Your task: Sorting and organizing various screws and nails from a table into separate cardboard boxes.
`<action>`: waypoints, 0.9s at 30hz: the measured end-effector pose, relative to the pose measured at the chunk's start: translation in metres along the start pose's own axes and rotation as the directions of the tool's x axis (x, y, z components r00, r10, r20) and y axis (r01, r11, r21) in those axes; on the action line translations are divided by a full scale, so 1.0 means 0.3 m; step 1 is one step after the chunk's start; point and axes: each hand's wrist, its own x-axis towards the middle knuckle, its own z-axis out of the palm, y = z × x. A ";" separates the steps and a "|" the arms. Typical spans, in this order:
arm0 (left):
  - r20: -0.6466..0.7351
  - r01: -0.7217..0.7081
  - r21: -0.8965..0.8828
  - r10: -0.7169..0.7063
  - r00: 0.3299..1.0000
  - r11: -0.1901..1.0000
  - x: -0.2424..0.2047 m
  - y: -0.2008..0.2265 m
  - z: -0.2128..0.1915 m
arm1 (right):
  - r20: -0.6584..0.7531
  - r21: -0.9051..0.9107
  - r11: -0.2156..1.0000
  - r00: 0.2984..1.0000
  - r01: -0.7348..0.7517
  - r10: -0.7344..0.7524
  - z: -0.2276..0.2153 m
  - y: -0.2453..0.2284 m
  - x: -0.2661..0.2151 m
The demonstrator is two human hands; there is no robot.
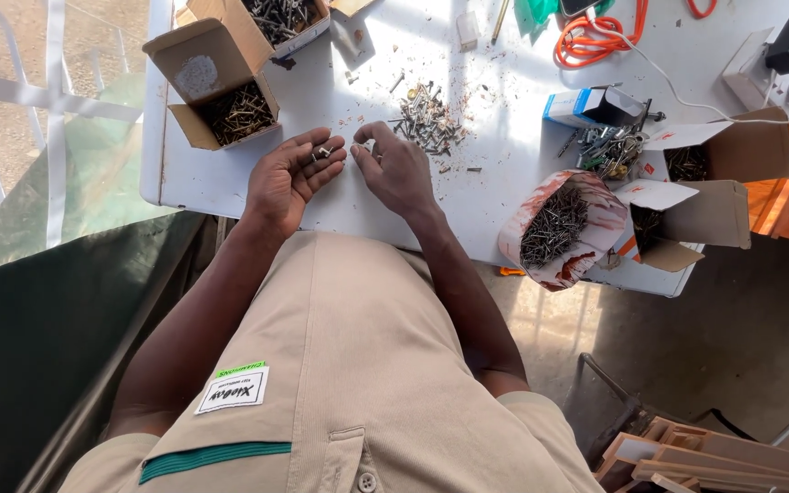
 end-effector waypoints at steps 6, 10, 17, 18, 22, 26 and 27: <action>-0.010 0.049 0.009 -0.048 0.999 0.999 0.026 -0.029 0.008 | -0.063 0.058 0.993 0.993 0.102 -0.098 -0.021 -0.059 -0.040; -0.006 0.056 0.038 -0.056 0.998 0.998 0.020 -0.035 0.055 | -0.060 -0.118 0.982 0.986 0.149 -0.157 0.002 -0.041 -0.054; 0.005 0.081 0.077 -0.081 0.997 0.994 0.007 -0.031 0.059 | -0.156 -0.089 0.988 0.978 0.128 -0.140 -0.002 -0.042 -0.076; 0.023 0.087 0.091 -0.090 0.996 0.992 0.014 -0.033 0.053 | -0.191 -0.060 0.993 0.975 0.104 -0.113 0.001 -0.037 -0.076; 0.057 0.117 0.106 -0.124 0.991 0.987 0.021 -0.042 0.067 | -0.216 -0.016 0.997 0.973 0.078 -0.079 -0.013 -0.028 -0.074; 0.108 0.143 0.101 -0.153 0.982 0.985 0.020 -0.035 0.097 | -0.276 0.206 0.978 0.960 0.001 0.057 -0.016 0.008 -0.076; 0.133 0.147 0.109 -0.161 0.978 0.983 0.018 -0.040 0.109 | -0.270 0.350 0.936 0.953 -0.038 0.140 -0.024 0.021 -0.082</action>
